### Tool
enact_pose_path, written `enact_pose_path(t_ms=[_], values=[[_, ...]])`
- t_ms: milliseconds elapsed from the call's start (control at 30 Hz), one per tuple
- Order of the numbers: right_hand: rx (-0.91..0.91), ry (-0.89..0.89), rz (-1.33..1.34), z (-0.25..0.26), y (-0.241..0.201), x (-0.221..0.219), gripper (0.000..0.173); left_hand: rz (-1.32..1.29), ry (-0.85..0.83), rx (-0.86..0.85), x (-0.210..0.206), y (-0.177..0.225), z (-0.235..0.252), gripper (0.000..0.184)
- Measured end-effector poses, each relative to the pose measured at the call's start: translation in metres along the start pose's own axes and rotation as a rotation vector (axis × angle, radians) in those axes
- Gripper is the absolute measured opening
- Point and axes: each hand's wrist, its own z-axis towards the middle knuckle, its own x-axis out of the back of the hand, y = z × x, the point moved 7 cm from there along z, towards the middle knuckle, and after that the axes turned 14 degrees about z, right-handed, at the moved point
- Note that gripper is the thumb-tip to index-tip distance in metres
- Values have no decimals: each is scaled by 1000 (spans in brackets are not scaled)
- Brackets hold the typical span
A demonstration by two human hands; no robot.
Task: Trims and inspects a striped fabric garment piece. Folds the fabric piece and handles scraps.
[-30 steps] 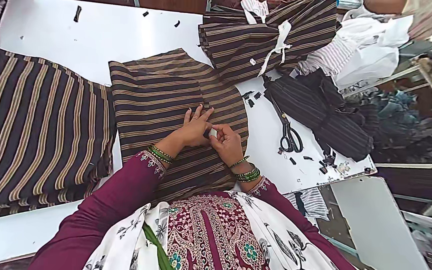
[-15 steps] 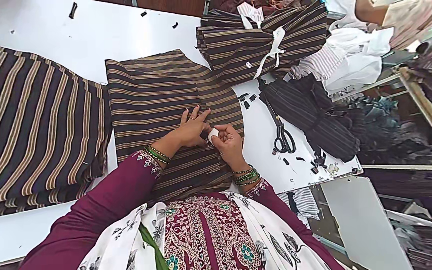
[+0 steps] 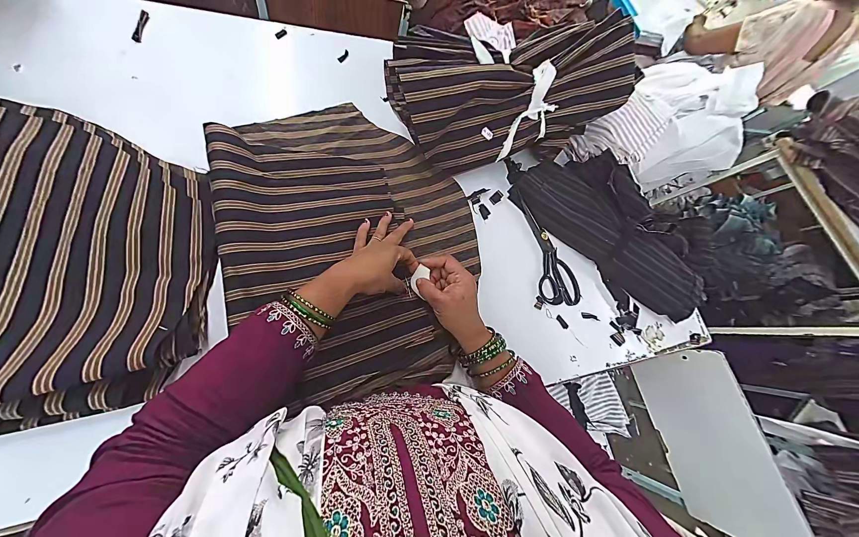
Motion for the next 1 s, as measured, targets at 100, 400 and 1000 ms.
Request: enact_pose_path(t_ms=[100,400,1000], values=[[9,-33,-136,7,0,-9,25,28,2,5,-2,-1,1,40],[-8,-81,-132,-12,-5,-4,30,-14,7,-4,0,-1,0,26],[-182,-51,123,59,-24,12,11,-309,999,217,96,-95,-140,30]])
